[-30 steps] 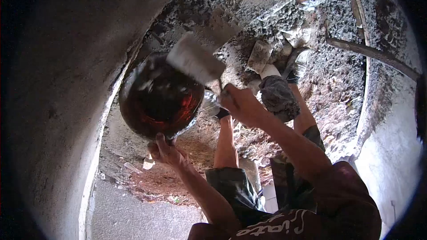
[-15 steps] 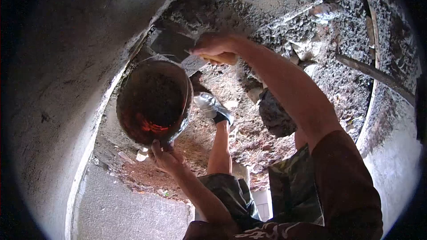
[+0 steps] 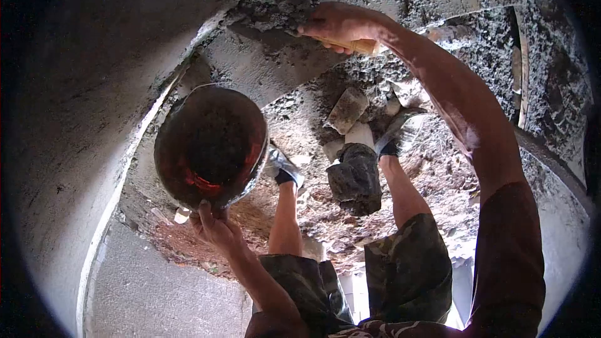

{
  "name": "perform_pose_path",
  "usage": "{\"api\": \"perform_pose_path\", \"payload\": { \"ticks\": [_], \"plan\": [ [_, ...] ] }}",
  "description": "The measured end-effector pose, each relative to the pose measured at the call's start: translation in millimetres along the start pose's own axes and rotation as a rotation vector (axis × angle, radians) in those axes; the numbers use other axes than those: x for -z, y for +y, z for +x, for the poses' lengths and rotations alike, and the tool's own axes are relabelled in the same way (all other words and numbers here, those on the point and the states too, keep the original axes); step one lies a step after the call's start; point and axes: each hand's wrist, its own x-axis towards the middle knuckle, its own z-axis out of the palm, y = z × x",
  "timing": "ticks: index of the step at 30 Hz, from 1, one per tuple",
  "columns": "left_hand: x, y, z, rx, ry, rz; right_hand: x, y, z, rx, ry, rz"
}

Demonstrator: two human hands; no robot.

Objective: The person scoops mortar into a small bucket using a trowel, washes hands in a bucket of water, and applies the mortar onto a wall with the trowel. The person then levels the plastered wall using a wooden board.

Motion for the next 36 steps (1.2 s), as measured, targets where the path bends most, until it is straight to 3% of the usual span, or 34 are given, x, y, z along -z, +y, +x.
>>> {"api": "perform_pose_path", "payload": {
  "ticks": [9,12,14,18,20,24,29,34,36],
  "plan": [
    [-32.4,13.9,-24.4,-0.088,-0.186,0.114,19.9,-0.9,8.9,0.039,-0.152,-0.033],
    [-38.3,15.9,-27.7,-0.101,-0.181,0.135,27.3,3.7,4.9,-0.033,-0.127,0.002],
    [-41.7,16.5,-25.4,-0.080,-0.162,0.135,38.0,8.0,4.7,-0.059,-0.062,-0.166],
    [-46.4,24.0,-24.2,-0.065,-0.162,0.136,36.6,76.0,38.8,-0.005,-0.096,-0.045],
    [-44.2,25.9,-22.2,-0.063,-0.168,0.128,49.0,69.7,16.9,0.114,0.072,-0.106],
    [-50.4,31.7,-26.4,-0.024,-0.203,0.096,100.7,20.2,-26.3,0.072,-0.093,-0.581],
    [-65.4,31.6,-34.6,0.008,-0.280,0.057,101.3,38.4,-51.4,0.068,0.090,-0.460],
    [-67.2,33.7,-27.7,-0.004,-0.319,0.172,47.1,16.0,-114.1,-0.013,0.187,-0.378],
    [-71.0,39.2,-28.9,0.002,-0.329,0.174,-2.1,29.5,-123.5,0.306,0.430,-0.640]
  ]
}}
